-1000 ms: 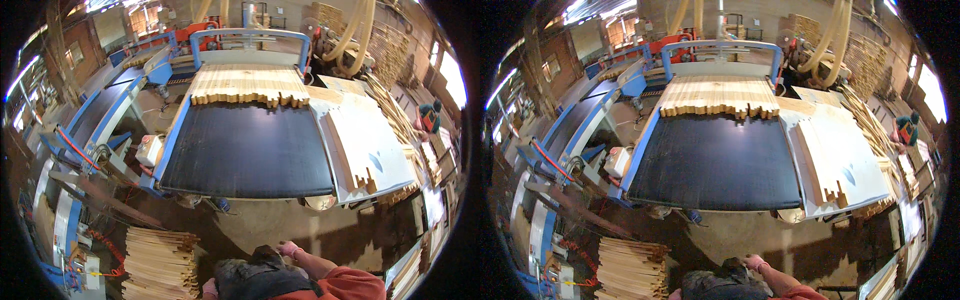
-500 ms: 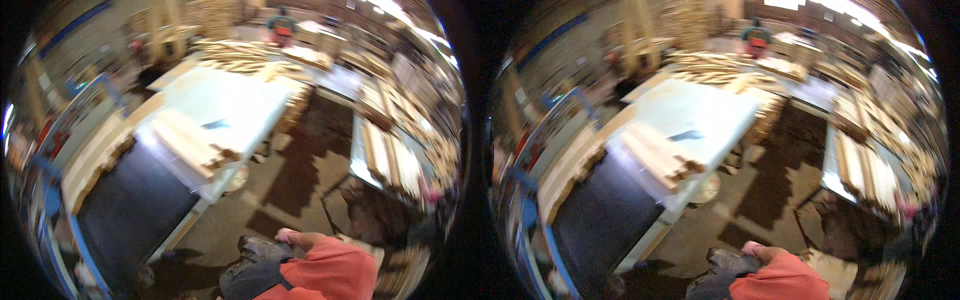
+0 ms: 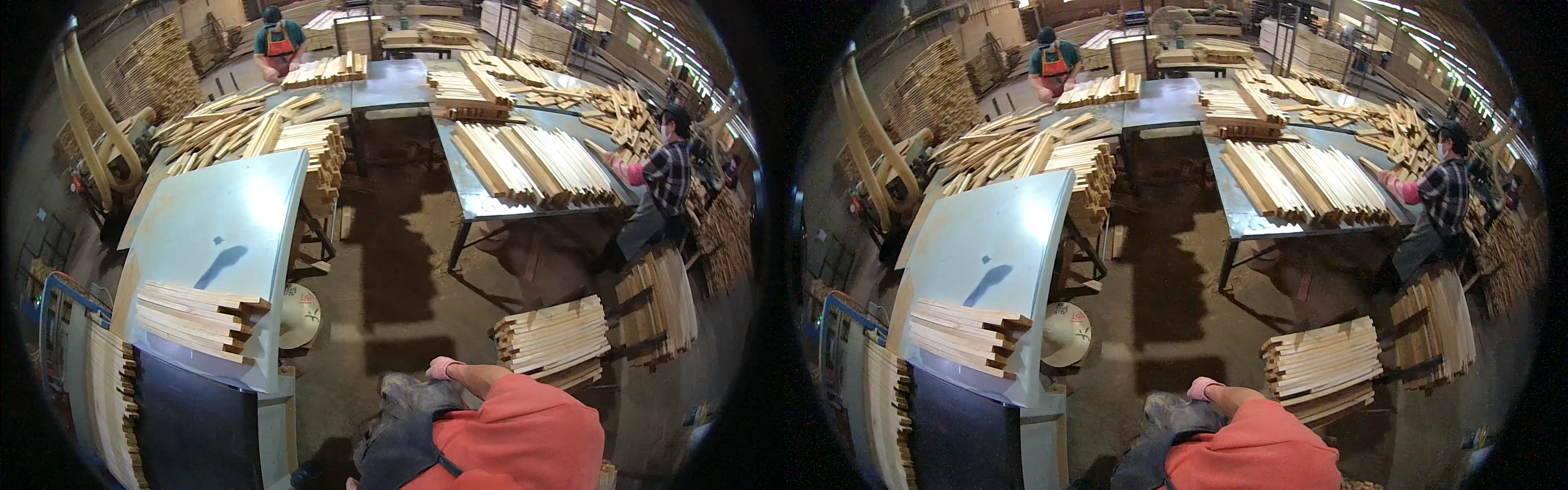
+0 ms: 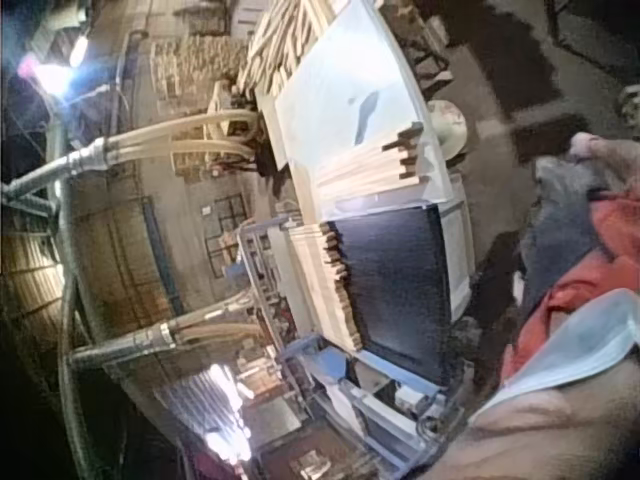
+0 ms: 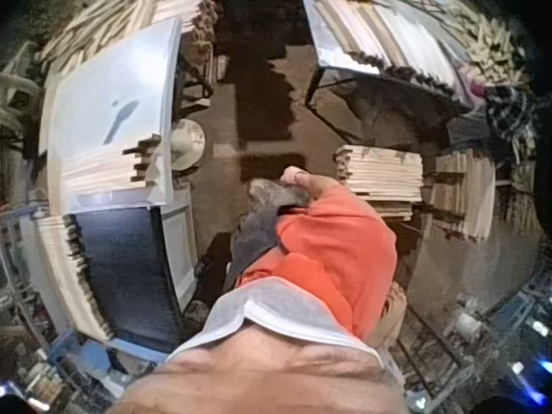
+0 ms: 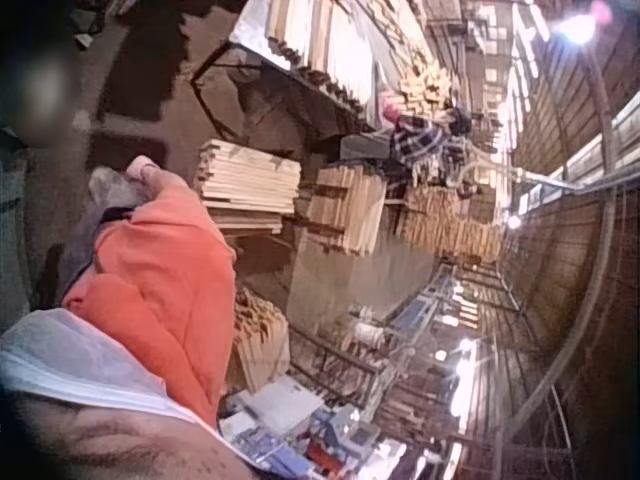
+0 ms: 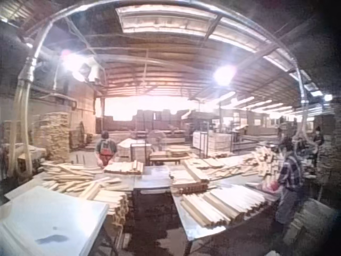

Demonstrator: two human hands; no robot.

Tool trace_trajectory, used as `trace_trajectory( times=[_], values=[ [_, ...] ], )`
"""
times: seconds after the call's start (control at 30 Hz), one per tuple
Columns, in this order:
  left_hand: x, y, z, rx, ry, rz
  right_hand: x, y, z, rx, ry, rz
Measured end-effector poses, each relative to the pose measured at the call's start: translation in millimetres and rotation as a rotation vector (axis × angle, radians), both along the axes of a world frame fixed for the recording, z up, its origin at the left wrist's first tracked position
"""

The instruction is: The person repeatedly picks up stacks of light-colored wooden planks from a metal table and places them onto a conveyor belt. The worker wears pink gloves and moves the wood in batches, maintaining a continuous flow of material into the machinery.

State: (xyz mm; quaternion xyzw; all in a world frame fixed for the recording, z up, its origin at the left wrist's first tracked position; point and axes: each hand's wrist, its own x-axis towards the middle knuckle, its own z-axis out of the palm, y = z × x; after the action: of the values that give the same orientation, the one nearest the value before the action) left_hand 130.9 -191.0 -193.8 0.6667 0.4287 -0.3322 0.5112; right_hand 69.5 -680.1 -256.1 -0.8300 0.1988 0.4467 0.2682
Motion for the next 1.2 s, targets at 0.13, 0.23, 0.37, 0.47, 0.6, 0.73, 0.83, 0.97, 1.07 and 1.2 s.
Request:
trace_trajectory(
  times=[0.13, 0.23, 0.37, 0.47, 0.6, 0.73, 0.83, 0.97, 1.07, 1.2],
  values=[
    [-3, 27, -2, 0.019, 0.021, 0.088, -46, 2, -37, -0.092, -0.154, 0.385],
    [3, 45, -7, 0.029, 0.058, 0.16, -68, 6, -51, -0.051, -0.165, 0.229],
    [11, 56, -17, 0.023, -0.056, 0.181, -77, 19, -51, -0.071, -0.332, 0.489],
    [7, 65, -26, 0.011, -0.005, 0.19, -63, 29, -45, -0.01, -0.485, 0.337],
    [-19, 81, -41, -0.071, 0.095, 0.363, -32, 30, -29, -0.049, -0.495, 0.466],
    [-54, 101, -72, -0.128, 0.088, 0.363, -2, 28, -23, -0.02, -0.611, 0.482],
    [-76, 117, -97, -0.072, 0.214, 0.34, 10, 25, -40, -0.031, -0.644, 0.652],
    [-94, 129, -107, -0.068, 0.012, 0.231, 29, 19, -87, -0.054, -0.319, 0.738],
    [-99, 133, -91, -0.025, 0.007, 0.237, 45, 16, -113, 0.022, -0.496, 0.765],
    [-106, 134, -62, 0.101, 0.031, 0.148, 69, 22, -115, 0.067, -0.501, 0.776]
  ],
)
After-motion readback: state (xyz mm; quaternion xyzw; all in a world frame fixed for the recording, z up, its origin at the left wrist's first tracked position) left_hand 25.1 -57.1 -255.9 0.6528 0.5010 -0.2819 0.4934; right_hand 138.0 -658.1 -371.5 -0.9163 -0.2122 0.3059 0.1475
